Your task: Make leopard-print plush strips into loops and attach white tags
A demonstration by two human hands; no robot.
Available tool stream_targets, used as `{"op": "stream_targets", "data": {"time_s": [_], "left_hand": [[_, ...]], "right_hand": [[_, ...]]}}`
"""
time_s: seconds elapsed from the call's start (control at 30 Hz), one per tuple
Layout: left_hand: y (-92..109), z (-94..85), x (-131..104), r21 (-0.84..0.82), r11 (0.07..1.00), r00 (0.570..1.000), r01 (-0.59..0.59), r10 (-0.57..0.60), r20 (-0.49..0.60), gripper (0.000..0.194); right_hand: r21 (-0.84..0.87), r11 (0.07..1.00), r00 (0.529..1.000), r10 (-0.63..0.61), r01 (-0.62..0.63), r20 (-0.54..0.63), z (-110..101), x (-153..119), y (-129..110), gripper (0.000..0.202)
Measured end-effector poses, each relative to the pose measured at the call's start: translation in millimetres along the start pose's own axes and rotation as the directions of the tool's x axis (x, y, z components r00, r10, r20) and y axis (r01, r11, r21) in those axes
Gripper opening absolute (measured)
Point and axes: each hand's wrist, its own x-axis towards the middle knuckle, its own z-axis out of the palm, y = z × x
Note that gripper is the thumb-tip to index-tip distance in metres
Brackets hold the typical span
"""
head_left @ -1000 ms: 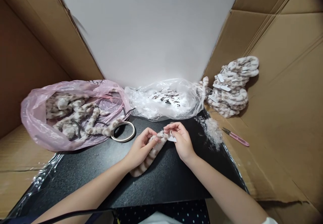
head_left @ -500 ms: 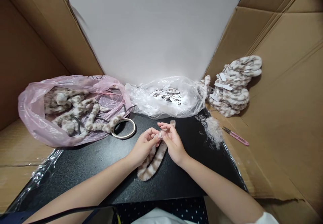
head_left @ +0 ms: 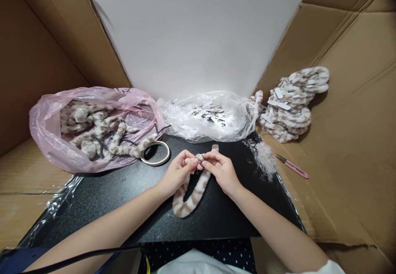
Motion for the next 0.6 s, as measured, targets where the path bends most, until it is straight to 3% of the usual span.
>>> {"op": "stream_targets", "data": {"time_s": [0.2, 0.5, 0.6], "left_hand": [[0.3, -3.0, 1.1, 0.070, 0.997, 0.992, 0.037, -0.045, 0.122, 0.034], [4.1, -4.2, 2.4, 0.114, 0.992, 0.991, 0.049, -0.063, 0.115, 0.033], [5.9, -4.2, 2.2, 0.084, 0.995, 0.992, 0.059, -0.068, 0.110, 0.033]], "right_hand": [[0.080, 0.984, 0.983, 0.154, -0.162, 0.096, -2.3, 0.3, -0.2, 0.026], [-0.116, 0.991, 0.991, 0.076, -0.062, 0.114, -2.7, -0.6, -0.8, 0.022], [-0.240, 0.968, 0.993, -0.051, 0.074, 0.102, -1.3, -4.6, -3.1, 0.013]]}}
